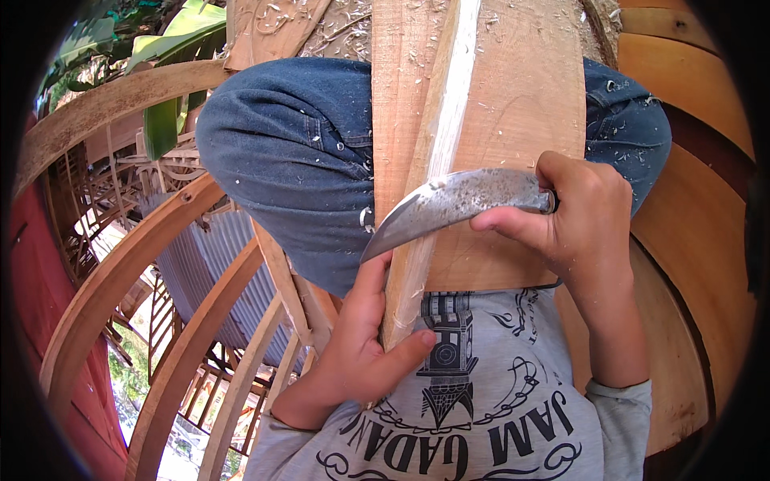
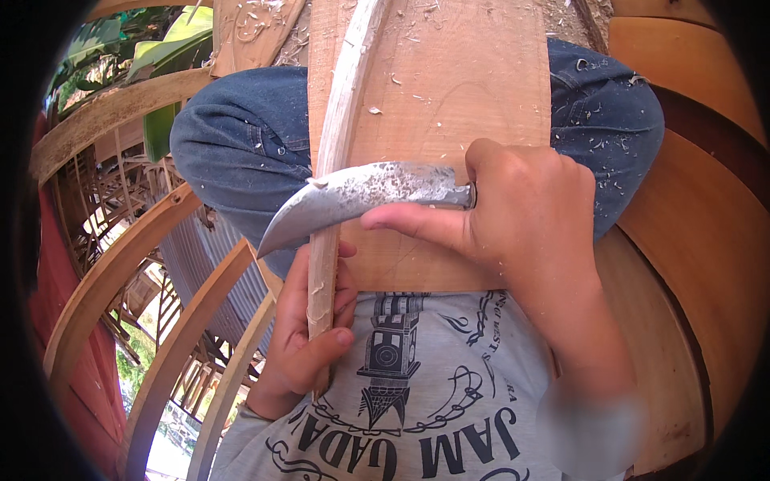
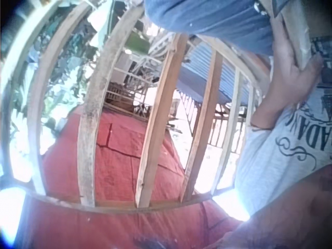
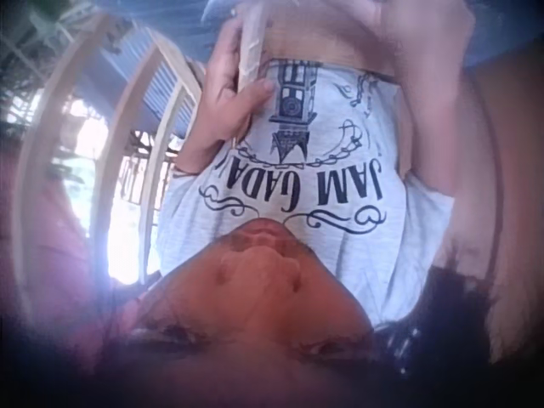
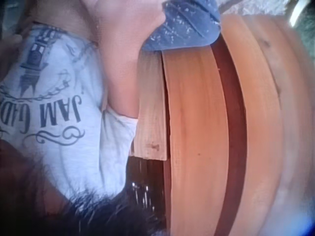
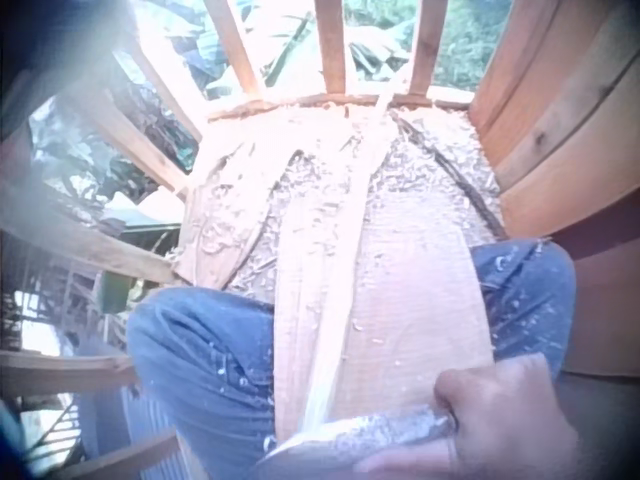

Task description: The person sits cross-legged on a wooden floor and uses a curved knife to shave and smooth a long, thin wooden stick. They hold the stick with their left hand and repeatedly scrape the surface with the knife in their right hand, producing wood shavings.

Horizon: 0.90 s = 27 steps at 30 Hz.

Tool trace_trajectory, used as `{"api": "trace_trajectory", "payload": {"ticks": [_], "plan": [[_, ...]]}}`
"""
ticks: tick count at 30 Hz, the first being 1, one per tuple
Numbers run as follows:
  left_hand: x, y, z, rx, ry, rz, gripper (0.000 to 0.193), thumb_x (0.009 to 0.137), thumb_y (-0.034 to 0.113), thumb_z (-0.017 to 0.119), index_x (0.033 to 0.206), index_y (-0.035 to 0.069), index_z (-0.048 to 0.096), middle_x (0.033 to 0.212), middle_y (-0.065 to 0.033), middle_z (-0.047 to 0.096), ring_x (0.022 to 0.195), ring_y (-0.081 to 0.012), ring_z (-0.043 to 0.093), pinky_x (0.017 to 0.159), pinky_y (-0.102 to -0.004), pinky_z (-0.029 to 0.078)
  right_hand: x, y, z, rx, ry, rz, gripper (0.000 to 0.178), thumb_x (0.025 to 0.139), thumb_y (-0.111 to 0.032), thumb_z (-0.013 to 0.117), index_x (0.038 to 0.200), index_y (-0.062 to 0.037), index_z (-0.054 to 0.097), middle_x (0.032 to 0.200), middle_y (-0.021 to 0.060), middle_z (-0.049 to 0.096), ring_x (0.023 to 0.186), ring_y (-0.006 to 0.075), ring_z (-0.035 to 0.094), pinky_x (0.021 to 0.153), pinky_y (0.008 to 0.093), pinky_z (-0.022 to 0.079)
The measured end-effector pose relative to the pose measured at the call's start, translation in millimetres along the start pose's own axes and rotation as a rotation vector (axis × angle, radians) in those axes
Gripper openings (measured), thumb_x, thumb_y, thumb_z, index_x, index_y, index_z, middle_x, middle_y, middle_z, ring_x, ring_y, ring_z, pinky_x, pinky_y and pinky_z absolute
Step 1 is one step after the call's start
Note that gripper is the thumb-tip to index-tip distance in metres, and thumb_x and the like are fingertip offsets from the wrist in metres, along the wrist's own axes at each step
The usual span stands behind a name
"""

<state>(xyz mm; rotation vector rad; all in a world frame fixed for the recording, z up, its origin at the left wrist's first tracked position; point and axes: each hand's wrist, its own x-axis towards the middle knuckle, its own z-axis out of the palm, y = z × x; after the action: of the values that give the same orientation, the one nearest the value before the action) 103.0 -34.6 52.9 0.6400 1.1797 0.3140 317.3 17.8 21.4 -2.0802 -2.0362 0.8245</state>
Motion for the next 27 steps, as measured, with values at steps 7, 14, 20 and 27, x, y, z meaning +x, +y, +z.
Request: {"api": "trace_trajectory", "payload": {"ticks": [7, 14, 20, 27], "plan": [[-10.7, 9.1, -7.7, 0.041, -0.054, -0.038, 0.071, 0.076, 0.015, 0.064, 0.132, -0.005, 0.023, 0.11, -0.0152, 0.047, 0.101, -0.019, 0.046, 0.086, -0.0293, 0.036, 71.6, 68.1, -12.4, -0.133, 0.174, 0.442, 0.083, 0.075, -0.076, 0.049, 0.051, 0.0031, 0.05, 0.046, 0.0112, 0.044, 0.047, 0.0223, 0.048, 0.051, 0.0356, 0.042], [-0.2, 2.6, -15.9, -0.13, -0.025, -0.006, 0.074, 0.071, 0.021, 0.068, 0.129, -0.002, 0.029, 0.077, 0.0004, 0.036, 0.059, -0.0041, 0.034, 0.053, -0.0179, 0.027, 34.4, 33.5, -12.4, 0.292, 0.165, 0.232, 0.049, 0.084, -0.039, 0.062, 0.064, 0.0034, 0.05, 0.052, 0.0004, 0.037, 0.05, 0.0079, 0.036, 0.045, 0.0268, 0.031], [6.4, 3.5, -14.9, -0.617, -0.108, -0.16, 0.049, 0.071, 0.017, 0.068, 0.109, 0.003, 0.041, 0.086, -0.0001, 0.037, 0.06, -0.0033, 0.033, 0.051, -0.0179, 0.027, -13.4, -9.9, -12.4, 0.547, -0.209, -0.325, 0.02, 0.075, -0.01, 0.07, 0.083, -0.001, 0.055, 0.064, 0.0112, 0.05, 0.05, 0.0255, 0.051, 0.046, 0.0329, 0.041], [4.8, 4.7, -14.1, -0.725, -0.197, -0.185, 0.072, 0.067, 0.021, 0.069, 0.126, 0.002, 0.032, 0.082, -0.0011, 0.032, 0.06, -0.0058, 0.032, 0.049, -0.0188, 0.028, -16.9, -8.9, 14.4, 0.289, -0.096, -0.231, 0.02, 0.083, -0.016, 0.063, 0.077, -0.0033, 0.049, 0.065, 0.0131, 0.051, 0.054, 0.0317, 0.055, 0.048, 0.039, 0.042]]}}
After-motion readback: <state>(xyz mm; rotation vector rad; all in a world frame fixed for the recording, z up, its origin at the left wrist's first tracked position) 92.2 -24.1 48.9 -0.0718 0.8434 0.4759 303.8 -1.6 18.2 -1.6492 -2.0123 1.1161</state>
